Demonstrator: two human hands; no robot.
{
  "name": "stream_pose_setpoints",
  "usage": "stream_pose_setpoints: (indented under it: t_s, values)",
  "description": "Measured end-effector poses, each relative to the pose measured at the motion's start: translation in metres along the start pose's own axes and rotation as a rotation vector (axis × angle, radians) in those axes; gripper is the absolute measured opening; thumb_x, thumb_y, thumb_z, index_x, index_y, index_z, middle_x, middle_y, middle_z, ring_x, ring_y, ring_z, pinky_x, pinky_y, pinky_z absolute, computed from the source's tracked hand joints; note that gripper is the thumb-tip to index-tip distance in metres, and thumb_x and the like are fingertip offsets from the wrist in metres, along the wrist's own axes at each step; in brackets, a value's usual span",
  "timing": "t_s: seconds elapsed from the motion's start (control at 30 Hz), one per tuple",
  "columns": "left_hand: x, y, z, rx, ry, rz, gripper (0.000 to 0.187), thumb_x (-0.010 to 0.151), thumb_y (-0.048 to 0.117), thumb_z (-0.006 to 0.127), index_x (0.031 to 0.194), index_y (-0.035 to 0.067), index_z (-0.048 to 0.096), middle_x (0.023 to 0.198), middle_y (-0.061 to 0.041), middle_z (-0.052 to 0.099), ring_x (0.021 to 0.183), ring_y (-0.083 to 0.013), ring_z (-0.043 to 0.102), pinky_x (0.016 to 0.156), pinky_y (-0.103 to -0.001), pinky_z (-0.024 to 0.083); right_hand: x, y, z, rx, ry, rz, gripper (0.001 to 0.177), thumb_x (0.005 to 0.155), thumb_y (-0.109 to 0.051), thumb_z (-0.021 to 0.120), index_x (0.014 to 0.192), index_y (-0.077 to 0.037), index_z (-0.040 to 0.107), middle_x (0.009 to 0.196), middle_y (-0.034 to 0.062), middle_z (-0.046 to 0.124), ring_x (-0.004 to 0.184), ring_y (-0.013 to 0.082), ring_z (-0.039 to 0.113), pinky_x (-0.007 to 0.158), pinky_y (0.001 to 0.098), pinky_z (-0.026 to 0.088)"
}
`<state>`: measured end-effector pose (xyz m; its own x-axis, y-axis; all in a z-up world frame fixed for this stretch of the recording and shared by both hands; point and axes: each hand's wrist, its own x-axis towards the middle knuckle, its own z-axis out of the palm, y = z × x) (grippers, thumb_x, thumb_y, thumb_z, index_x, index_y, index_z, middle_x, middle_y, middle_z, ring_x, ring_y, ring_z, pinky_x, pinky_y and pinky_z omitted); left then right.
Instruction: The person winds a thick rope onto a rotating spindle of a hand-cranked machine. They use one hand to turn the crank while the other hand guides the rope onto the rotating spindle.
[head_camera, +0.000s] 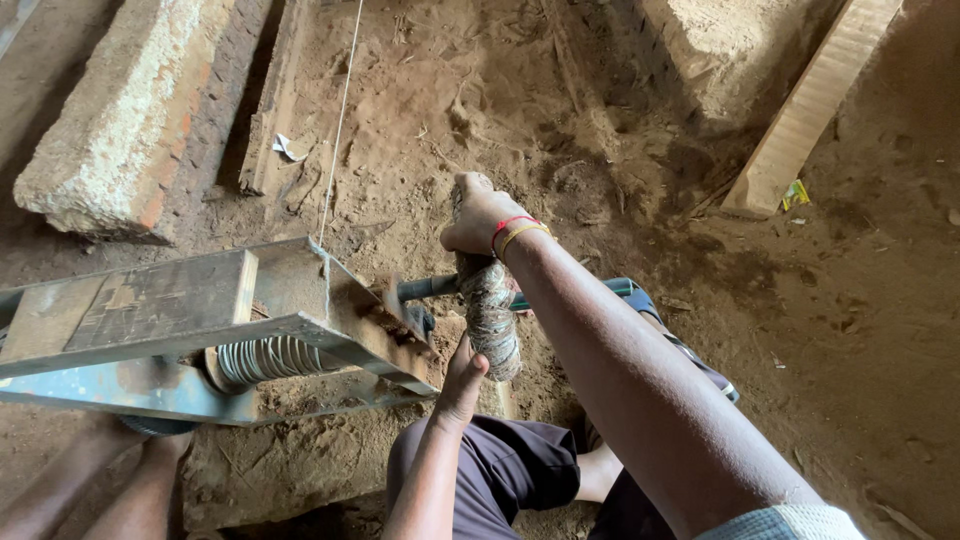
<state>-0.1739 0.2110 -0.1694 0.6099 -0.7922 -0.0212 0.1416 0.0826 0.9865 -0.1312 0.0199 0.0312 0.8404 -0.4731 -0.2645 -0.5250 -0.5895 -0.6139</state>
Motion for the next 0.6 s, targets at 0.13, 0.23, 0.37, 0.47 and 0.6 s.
stream_pose_setpoints:
  t_s: [0.13, 0.23, 0.37, 0.47, 0.6]
  values:
    - [0.001, 0.001, 0.001, 0.025, 0.014, 0.003, 0.144, 0.059, 0.098, 0.06, 0.158, 0.001, 0.023, 0.16, -0.021, 0.04, 0.15, -0.0313, 0.037, 0.124, -0.05, 0.026, 0.015, 0.004, 0.003, -0.014, 0.021, -0.024, 0.1, 0.068, -0.03, 0.082, 0.155, -0.014, 0.035, 0.15, 0.0159, 0.051, 0.132, 0.0315, 0.057, 0.106, 0.0375, 0.049]
    - [0.001, 0.001, 0.001, 0.034, 0.024, -0.019, 0.143, 0.06, 0.099, 0.057, 0.158, 0.0, 0.024, 0.16, -0.022, 0.04, 0.149, -0.0316, 0.037, 0.124, -0.051, 0.028, 0.025, 0.005, 0.002, -0.007, -0.004, -0.025, 0.1, 0.068, -0.031, 0.083, 0.154, -0.011, 0.038, 0.145, 0.0167, 0.057, 0.129, 0.0305, 0.06, 0.105, 0.0375, 0.05]
    - [0.004, 0.002, -0.003, 0.061, 0.01, -0.036, 0.146, 0.061, 0.1, 0.055, 0.16, 0.0, 0.017, 0.166, -0.018, 0.029, 0.154, -0.0294, 0.028, 0.126, -0.049, 0.021, 0.029, 0.002, -0.003, 0.006, -0.058, 0.011, 0.103, 0.066, -0.029, 0.083, 0.156, -0.011, 0.036, 0.136, 0.0178, 0.064, 0.124, 0.0305, 0.065, 0.102, 0.0376, 0.053]
    - [0.008, 0.011, -0.011, 0.009, -0.142, 0.035, 0.148, 0.061, 0.095, 0.065, 0.16, -0.001, 0.012, 0.168, -0.021, 0.026, 0.157, -0.0313, 0.025, 0.128, -0.05, 0.018, 0.03, 0.002, -0.003, 0.009, -0.056, 0.007, 0.102, 0.066, -0.029, 0.083, 0.155, -0.011, 0.036, 0.135, 0.0175, 0.065, 0.122, 0.0303, 0.066, 0.101, 0.0379, 0.054]
    - [0.011, 0.012, -0.018, 0.024, -0.265, 0.065, 0.153, 0.056, 0.09, 0.075, 0.161, -0.001, 0.01, 0.165, -0.024, 0.03, 0.154, -0.0344, 0.028, 0.128, -0.052, 0.022, 0.03, 0.003, -0.002, 0.0, -0.048, 0.001, 0.103, 0.066, -0.031, 0.085, 0.155, -0.011, 0.036, 0.136, 0.0173, 0.063, 0.123, 0.0302, 0.064, 0.1, 0.0385, 0.053]
